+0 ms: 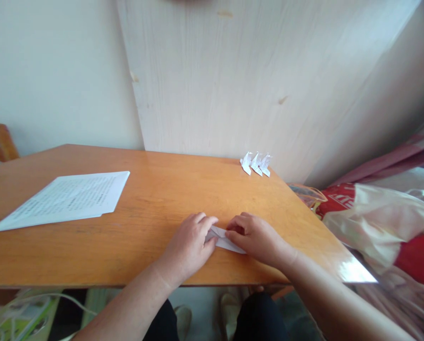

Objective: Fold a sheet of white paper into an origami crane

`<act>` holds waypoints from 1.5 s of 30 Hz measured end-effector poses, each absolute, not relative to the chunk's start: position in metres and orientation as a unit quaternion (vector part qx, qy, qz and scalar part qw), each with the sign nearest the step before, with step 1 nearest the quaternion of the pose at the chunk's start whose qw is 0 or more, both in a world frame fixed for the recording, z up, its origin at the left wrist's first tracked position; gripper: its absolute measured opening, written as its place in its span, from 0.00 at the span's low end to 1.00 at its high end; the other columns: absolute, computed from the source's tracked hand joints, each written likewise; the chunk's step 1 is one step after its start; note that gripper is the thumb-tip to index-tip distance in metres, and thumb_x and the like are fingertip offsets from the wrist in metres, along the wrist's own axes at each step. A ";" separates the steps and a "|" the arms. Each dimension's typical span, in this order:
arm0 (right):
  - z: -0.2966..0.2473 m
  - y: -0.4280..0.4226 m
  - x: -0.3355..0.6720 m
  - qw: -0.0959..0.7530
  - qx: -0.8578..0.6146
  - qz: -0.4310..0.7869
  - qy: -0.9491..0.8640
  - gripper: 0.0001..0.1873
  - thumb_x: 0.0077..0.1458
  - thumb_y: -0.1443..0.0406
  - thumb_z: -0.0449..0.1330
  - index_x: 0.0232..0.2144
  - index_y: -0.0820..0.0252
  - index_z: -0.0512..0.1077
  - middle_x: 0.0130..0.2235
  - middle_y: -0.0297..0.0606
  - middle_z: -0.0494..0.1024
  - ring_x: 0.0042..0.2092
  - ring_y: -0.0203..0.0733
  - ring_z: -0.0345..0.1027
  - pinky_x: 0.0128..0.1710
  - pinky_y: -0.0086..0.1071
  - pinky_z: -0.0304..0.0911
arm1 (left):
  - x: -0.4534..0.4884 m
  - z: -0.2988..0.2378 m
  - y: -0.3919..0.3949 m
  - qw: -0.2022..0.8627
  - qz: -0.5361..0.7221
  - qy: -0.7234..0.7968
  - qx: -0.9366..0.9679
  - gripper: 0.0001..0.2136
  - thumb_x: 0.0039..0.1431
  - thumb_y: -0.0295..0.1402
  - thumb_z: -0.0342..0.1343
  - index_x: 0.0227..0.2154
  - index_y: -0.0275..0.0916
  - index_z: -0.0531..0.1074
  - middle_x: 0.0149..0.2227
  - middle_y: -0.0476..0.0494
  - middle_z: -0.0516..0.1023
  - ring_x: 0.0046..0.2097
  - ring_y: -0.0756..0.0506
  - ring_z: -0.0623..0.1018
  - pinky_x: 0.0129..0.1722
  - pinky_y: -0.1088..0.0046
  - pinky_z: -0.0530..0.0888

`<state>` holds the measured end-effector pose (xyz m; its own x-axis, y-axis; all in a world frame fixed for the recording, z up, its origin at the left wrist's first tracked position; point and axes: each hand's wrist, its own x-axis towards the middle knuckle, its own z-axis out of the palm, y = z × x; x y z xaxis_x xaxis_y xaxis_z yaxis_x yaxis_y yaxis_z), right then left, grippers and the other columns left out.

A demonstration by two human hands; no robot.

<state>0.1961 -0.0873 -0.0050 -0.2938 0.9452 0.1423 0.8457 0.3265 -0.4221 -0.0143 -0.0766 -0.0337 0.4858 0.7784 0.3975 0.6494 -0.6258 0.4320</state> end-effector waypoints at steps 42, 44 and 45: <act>-0.017 -0.001 0.158 0.478 -0.437 0.496 -0.578 0.26 0.56 0.43 0.58 0.32 0.61 0.71 0.35 0.38 0.75 0.39 0.42 0.69 0.35 0.32 0.61 | -0.030 -0.018 -0.058 0.540 0.540 0.413 0.495 0.09 0.58 0.35 0.59 0.40 0.37 0.75 0.37 0.46 0.80 0.37 0.49 0.76 0.35 0.75 0.69; -0.024 0.001 0.157 0.463 -0.431 0.498 -0.594 0.27 0.55 0.42 0.59 0.30 0.61 0.71 0.32 0.37 0.75 0.35 0.40 0.68 0.34 0.32 0.61 | -0.029 -0.015 -0.050 0.565 0.574 0.385 0.450 0.07 0.56 0.34 0.58 0.37 0.37 0.74 0.38 0.44 0.80 0.39 0.47 0.77 0.38 0.72 0.72; -0.027 0.000 0.157 0.464 -0.422 0.498 -0.599 0.26 0.56 0.42 0.59 0.30 0.61 0.71 0.31 0.35 0.74 0.33 0.38 0.67 0.33 0.32 0.60 | -0.027 -0.011 -0.045 0.581 0.591 0.367 0.423 0.07 0.55 0.32 0.58 0.36 0.36 0.73 0.37 0.44 0.80 0.39 0.47 0.77 0.39 0.72 0.73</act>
